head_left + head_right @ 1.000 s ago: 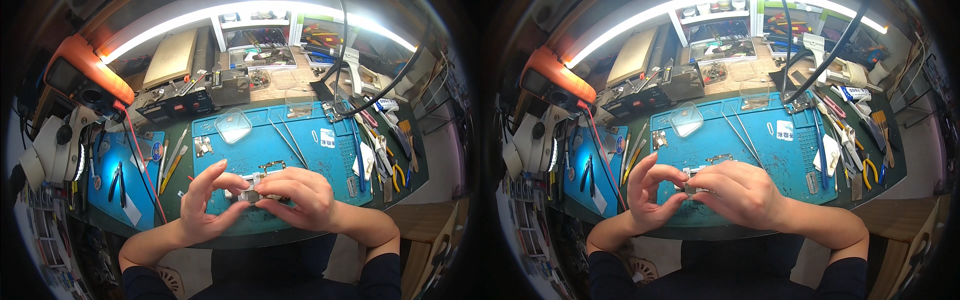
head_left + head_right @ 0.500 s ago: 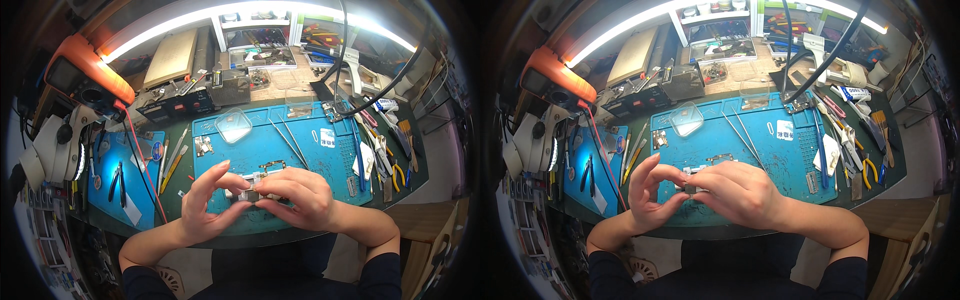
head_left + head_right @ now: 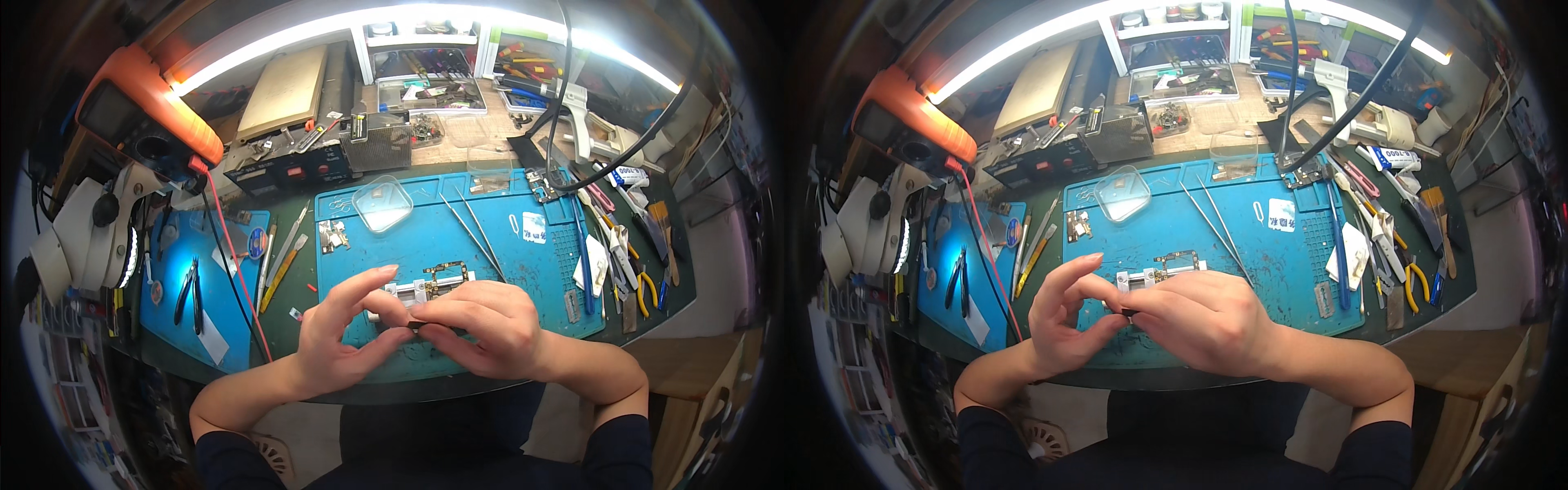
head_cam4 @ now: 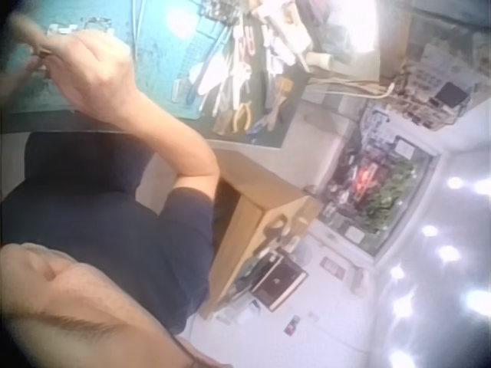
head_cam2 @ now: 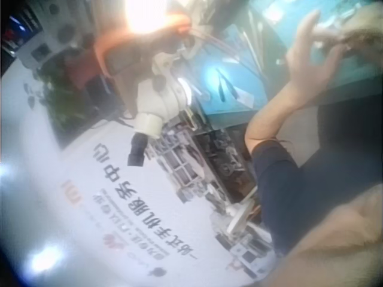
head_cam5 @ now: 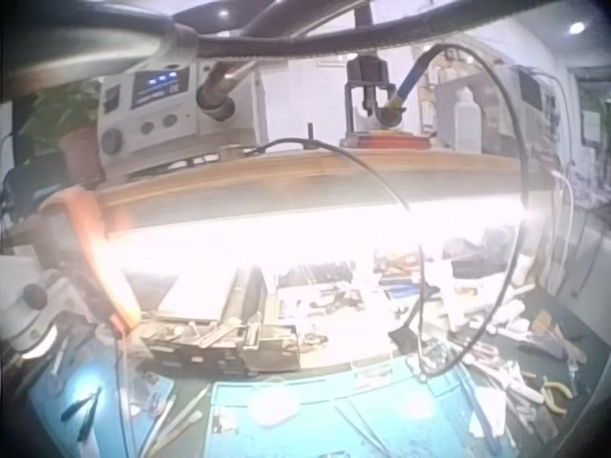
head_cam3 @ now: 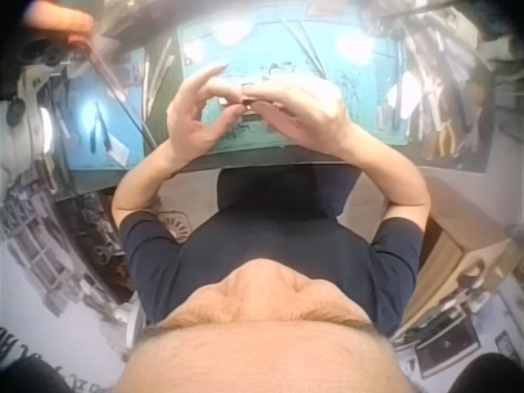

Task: The person disassembles a small electronic device held in a vise, removes a metal frame, and cleans the circuit board with a brush and liquid. They then use tweezers to adjust small components on the board.

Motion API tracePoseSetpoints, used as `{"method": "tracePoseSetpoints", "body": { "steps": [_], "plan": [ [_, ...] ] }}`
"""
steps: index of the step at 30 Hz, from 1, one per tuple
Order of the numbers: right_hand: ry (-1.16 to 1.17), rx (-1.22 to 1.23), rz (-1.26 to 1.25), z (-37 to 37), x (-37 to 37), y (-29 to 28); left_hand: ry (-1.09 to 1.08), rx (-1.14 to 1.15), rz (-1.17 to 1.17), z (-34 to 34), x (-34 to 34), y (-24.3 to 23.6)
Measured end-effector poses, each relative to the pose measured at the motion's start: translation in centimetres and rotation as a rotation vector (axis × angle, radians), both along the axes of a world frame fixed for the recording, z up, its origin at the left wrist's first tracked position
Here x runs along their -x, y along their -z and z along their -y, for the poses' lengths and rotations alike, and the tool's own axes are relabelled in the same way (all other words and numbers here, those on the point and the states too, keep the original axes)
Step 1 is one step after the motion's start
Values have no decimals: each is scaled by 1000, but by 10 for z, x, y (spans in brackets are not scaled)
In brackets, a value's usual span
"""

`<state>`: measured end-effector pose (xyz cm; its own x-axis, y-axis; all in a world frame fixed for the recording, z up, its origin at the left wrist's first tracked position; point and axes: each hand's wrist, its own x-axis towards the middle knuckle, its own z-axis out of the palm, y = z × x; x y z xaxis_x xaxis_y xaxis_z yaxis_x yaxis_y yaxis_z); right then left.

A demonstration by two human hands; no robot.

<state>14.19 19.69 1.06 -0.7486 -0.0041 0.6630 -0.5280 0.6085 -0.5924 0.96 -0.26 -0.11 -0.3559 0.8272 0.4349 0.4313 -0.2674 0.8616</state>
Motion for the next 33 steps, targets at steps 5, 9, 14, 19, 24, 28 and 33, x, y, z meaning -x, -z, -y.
{"method": "tracePoseSetpoints", "body": {
  "steps": [5, 9, 14, 19, 24, 28, 33],
  "plan": [
    [-41, 2, 41, -2, 1, -1, 47, 127, 509, 2, -2, -5],
    [-56, 46, 80, -2, 0, -1, 101, 184, 721, 3, 3, -9],
    [-50, 52, 99, -3, 1, -5, 119, 181, 784, 4, 3, -11],
    [-41, 47, 88, -5, 0, -3, 135, 160, 640, 3, -1, -8],
    [-22, 111, 179, -4, -3, -5, 74, 153, 402, 1, -4, -9],
    [-40, 197, 264, -1, -4, -9, 48, 79, 160, -1, -3, -11],
    [-77, 223, 341, 1, -5, -10, 81, -7, 14, -4, 4, -6]
  ]
}}
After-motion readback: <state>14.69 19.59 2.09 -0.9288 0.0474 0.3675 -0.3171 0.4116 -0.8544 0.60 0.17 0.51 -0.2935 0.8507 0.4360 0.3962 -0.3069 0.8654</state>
